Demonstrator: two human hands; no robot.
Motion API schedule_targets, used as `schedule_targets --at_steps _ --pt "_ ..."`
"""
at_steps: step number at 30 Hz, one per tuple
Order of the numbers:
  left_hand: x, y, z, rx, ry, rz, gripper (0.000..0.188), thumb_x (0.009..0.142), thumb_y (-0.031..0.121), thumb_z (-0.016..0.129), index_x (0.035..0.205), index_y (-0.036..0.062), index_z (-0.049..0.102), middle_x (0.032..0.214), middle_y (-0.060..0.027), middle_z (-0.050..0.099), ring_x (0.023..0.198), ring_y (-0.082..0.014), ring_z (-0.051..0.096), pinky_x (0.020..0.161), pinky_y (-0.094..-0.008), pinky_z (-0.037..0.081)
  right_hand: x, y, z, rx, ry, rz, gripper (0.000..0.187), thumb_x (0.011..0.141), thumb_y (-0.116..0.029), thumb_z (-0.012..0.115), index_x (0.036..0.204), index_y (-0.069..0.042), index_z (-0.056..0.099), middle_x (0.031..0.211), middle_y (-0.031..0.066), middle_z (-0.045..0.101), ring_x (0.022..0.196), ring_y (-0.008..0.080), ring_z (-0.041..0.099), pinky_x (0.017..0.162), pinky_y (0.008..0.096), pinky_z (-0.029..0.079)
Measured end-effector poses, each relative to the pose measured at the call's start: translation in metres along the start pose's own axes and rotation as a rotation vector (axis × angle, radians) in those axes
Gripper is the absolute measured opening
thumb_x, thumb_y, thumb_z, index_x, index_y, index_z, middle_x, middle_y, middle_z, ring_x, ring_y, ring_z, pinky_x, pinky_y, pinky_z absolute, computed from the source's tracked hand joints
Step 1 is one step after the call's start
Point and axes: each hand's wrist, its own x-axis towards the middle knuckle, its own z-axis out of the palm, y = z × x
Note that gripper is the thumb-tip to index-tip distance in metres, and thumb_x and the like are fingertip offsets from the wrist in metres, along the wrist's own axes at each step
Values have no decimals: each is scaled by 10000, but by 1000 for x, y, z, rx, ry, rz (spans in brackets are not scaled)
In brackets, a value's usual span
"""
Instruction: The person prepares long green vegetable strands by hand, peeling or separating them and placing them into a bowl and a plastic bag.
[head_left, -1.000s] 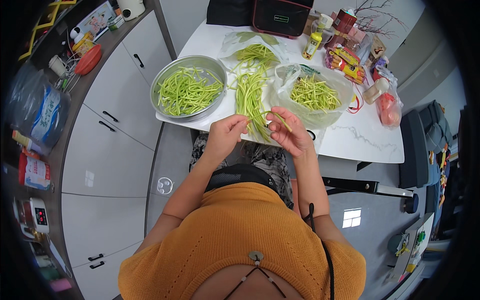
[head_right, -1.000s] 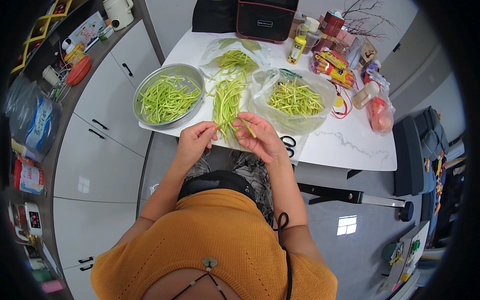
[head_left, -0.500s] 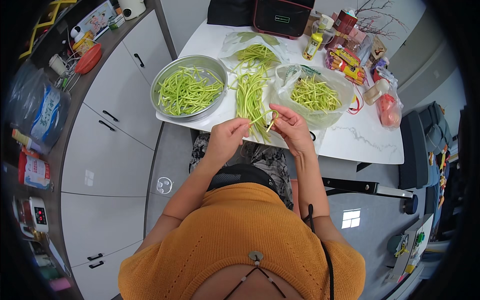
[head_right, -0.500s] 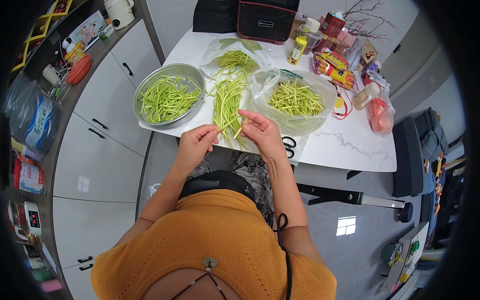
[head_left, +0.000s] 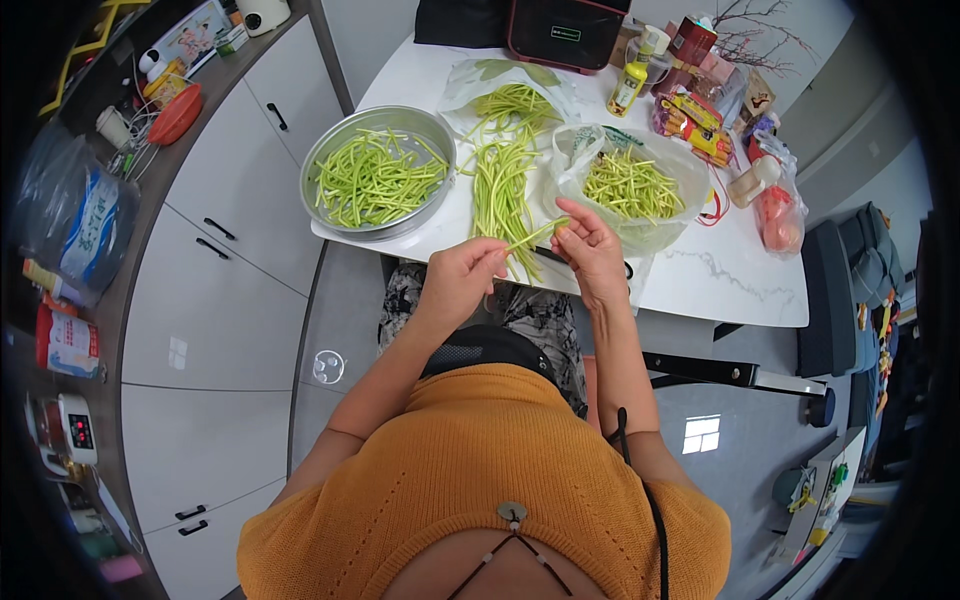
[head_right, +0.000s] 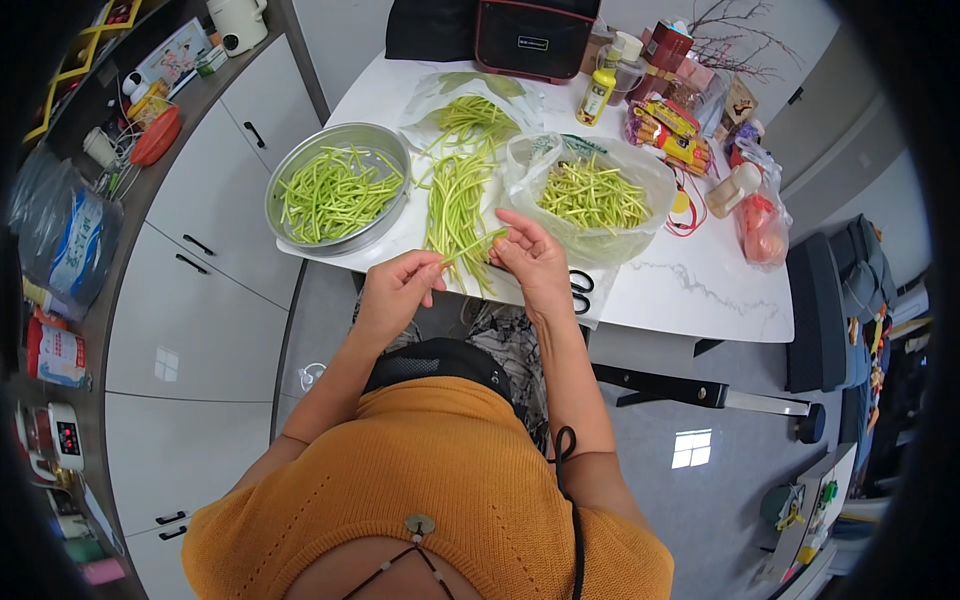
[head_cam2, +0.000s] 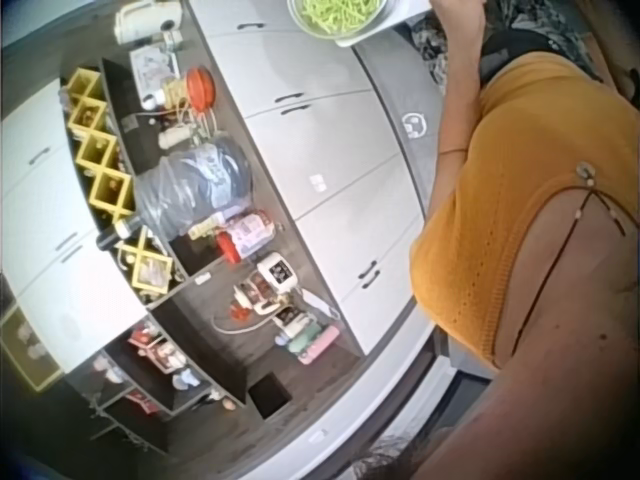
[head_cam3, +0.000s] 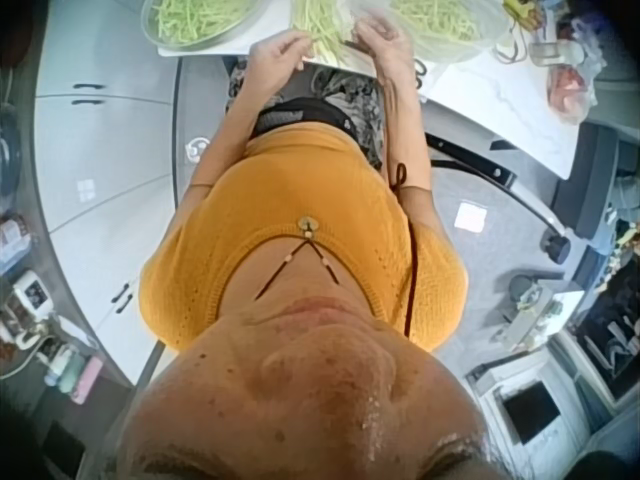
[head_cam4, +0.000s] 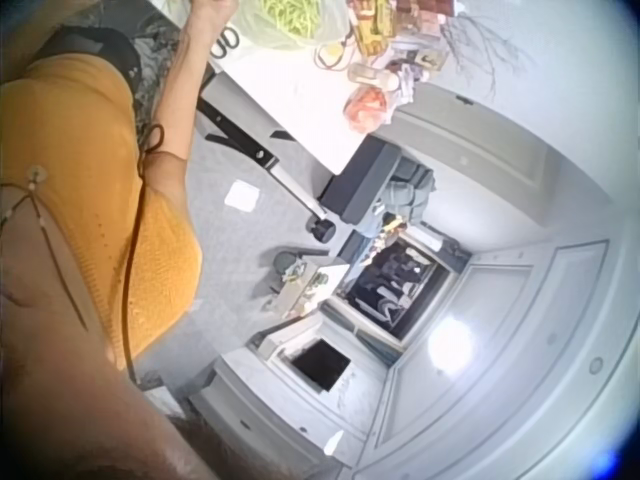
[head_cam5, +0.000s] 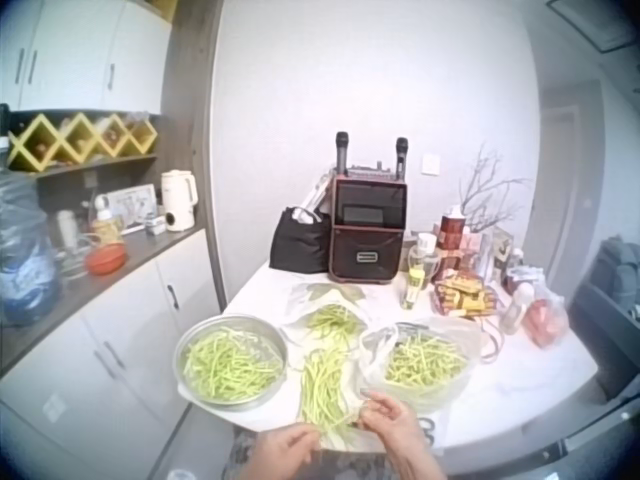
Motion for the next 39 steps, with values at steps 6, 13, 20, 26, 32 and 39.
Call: schedule_targets --at_steps 6,13,20,26,32,39 --pt "2 -7 2 -143 -50 -103 167 877 90 504 975 -27 572 689 -50 619 522 -58 515 495 -186 422 5 4 0 -77 57 -87 239 799 -11 603 1027 15 536 820 24 577 699 71 555 656 195 464" --pt "5 -12 1 -299 -167 -81 173 875 77 515 1026 -6 525 821 -54 604 725 -88 562 681 -206 452 2 6 6 -355 83 -179 141 798 -11 600 936 10 614 758 -16 557 596 13 455 548 153 368" --pt "10 -13 2 -151 -69 40 161 840 64 573 976 -22 576 816 -34 600 742 -76 556 683 -200 451 -4 5 19 -551 -42 -197 101 787 -23 619 886 -16 600 663 -61 515 561 1 412 504 156 324" --pt "10 -11 -2 -165 -36 16 125 850 77 568 942 -3 592 789 -3 589 700 -49 532 640 -179 430 -5 5 28 -661 -83 -226 108 749 -33 654 772 -34 549 545 -64 424 479 14 342 444 180 287" --pt "9 -9 -2 -202 23 -27 129 861 112 557 937 13 587 762 -6 588 664 -41 517 593 -164 406 -3 8 28 -693 -112 -259 144 751 -20 654 779 -39 514 598 -39 463 503 16 360 464 175 309" --pt "12 -10 -14 -348 194 -44 147 870 125 538 954 12 579 735 -11 576 605 -48 486 555 -167 391 -9 -5 24 -847 -96 -229 127 749 -20 641 773 -46 518 594 -35 470 514 29 378 477 190 328"
